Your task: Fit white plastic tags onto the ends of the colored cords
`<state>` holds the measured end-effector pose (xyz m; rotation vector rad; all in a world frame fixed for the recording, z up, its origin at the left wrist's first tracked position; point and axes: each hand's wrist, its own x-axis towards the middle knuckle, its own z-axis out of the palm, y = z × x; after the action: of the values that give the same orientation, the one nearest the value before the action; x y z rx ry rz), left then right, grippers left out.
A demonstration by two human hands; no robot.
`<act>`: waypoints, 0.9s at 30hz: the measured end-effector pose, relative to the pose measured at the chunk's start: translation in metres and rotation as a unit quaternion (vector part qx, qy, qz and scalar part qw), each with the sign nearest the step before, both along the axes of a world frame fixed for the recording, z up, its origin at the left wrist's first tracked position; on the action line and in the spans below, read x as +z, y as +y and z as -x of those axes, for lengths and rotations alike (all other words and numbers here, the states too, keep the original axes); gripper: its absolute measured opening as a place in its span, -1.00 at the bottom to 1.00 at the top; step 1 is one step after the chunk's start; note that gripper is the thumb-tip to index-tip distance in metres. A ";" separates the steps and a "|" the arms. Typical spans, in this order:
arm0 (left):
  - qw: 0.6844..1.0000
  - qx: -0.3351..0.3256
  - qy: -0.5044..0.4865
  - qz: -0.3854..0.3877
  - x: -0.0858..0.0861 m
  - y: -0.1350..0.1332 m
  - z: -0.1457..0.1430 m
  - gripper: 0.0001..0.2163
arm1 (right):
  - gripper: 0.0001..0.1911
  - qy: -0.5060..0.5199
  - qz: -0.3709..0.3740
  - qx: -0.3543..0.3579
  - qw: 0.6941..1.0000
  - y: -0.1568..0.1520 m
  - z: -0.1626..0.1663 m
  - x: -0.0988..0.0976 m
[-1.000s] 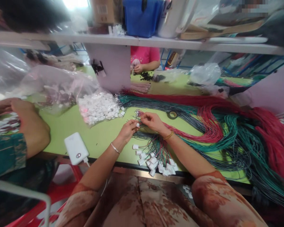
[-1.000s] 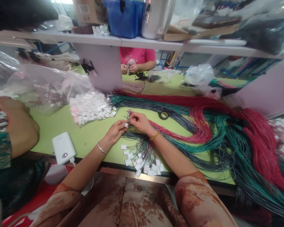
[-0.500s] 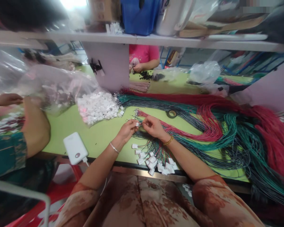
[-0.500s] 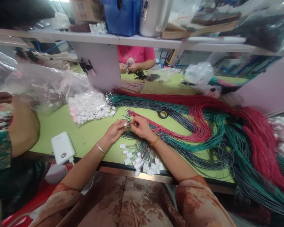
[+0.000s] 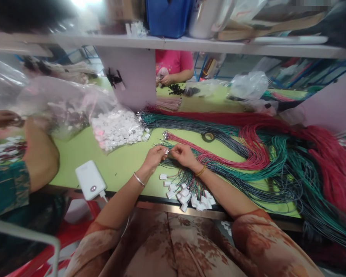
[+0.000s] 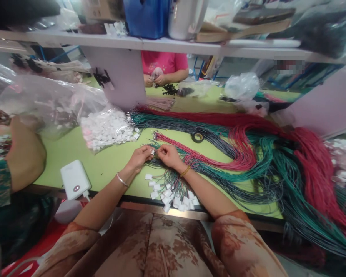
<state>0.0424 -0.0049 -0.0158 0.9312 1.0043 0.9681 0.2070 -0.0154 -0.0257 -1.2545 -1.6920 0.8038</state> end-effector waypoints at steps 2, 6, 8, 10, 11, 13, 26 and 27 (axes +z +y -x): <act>1.000 0.003 0.014 -0.009 0.000 0.000 -0.002 -0.86 | -0.84 0.032 0.035 -0.006 0.999 0.000 0.000 -0.001; 1.000 0.001 -0.016 0.010 0.002 0.000 -0.003 -0.89 | -0.89 -0.041 -0.048 -0.019 0.998 -0.003 0.003 0.003; 0.999 -0.004 -0.046 0.029 0.004 0.001 -0.002 -0.90 | -0.92 -0.084 -0.100 -0.013 0.991 -0.006 0.004 0.007; 0.996 -0.009 -0.069 0.046 0.005 0.002 0.000 -0.90 | -0.93 -0.114 -0.136 -0.003 0.984 -0.009 0.005 0.011; 0.996 -0.008 -0.074 0.053 0.006 0.002 0.001 -0.91 | -0.93 -0.129 -0.151 0.001 0.980 -0.011 0.004 0.013; 0.996 0.002 -0.069 0.061 0.006 0.004 0.003 -0.92 | -0.93 -0.149 -0.173 0.003 0.974 -0.014 0.002 0.018; 0.991 -0.026 -0.120 0.057 0.002 0.003 0.004 -0.91 | -0.94 -0.074 -0.120 -0.023 0.990 -0.011 -0.002 0.015; 0.991 -0.027 -0.118 0.054 0.001 0.003 0.004 -0.91 | -0.94 -0.069 -0.123 -0.028 0.990 -0.011 -0.002 0.015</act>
<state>0.0385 -0.0018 -0.0146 0.7310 0.8179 0.9446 0.2090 -0.0264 -0.0103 -1.2021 -1.7959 0.4664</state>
